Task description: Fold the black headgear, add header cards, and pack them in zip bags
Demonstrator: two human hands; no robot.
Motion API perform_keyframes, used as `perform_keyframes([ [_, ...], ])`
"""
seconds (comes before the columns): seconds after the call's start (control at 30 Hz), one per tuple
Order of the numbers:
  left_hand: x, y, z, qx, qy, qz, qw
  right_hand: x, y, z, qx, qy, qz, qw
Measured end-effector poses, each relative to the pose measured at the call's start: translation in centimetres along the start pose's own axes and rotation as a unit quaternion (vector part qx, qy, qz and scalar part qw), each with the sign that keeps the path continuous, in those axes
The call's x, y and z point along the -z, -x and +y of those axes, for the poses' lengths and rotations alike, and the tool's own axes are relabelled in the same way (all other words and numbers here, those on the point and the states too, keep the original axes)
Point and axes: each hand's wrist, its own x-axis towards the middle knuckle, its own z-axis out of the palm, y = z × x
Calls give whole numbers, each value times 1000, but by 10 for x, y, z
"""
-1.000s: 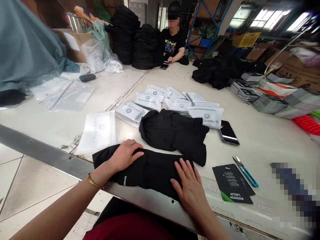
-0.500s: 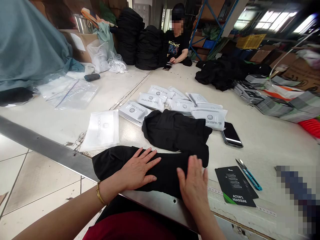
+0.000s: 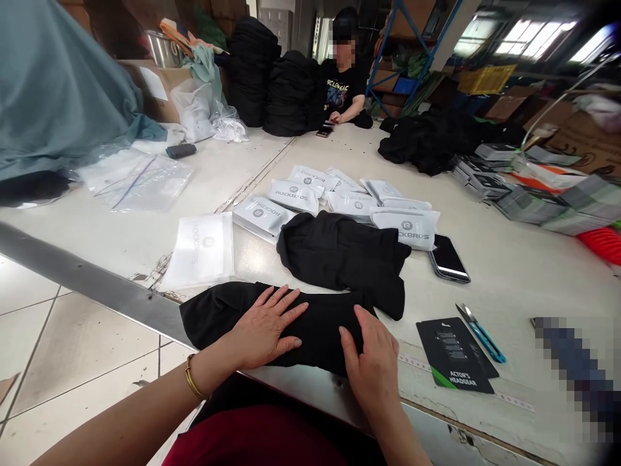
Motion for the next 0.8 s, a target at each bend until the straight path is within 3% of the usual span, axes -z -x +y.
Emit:
perform_keyframes([
  [0.17, -2, 0, 0, -10, -5, 10, 1000, -17, -16, 4, -60, -71, -9, 996],
  [0.23, -1, 0, -1, -11, -2, 9, 1000, -14, -22, 12, -140, -129, -16, 982],
  [0.3, -1, 0, -3, -12, 4, 5, 1000, 2, -22, 20, -244, -201, 8, 949],
  [0.37, -2, 0, -3, -11, 11, 2, 1000, 27, -17, 24, -316, -317, 23, 894],
  [0.43, -5, -1, -1, -5, 18, 6, 1000, 51, -6, 21, -326, -493, -36, 806],
  [0.53, -8, -2, 7, 18, 42, 13, 999, 68, 10, -6, -254, -684, -268, 630],
  [0.57, -7, -3, 9, 31, 58, 13, 998, 67, 14, -19, -220, -686, -341, 604],
  [0.6, -5, -4, 10, 44, 81, 13, 996, 63, 17, -34, -183, -658, -400, 612],
  [0.67, 5, -7, 7, 73, 164, 0, 984, 49, 20, -64, -77, -545, -445, 706],
  [0.73, 22, -13, -4, 93, 258, -24, 961, 32, 24, -91, 68, -423, -405, 808],
  [0.8, 41, -20, -20, 93, 323, -55, 940, 15, 27, -113, 205, -335, -341, 854],
])
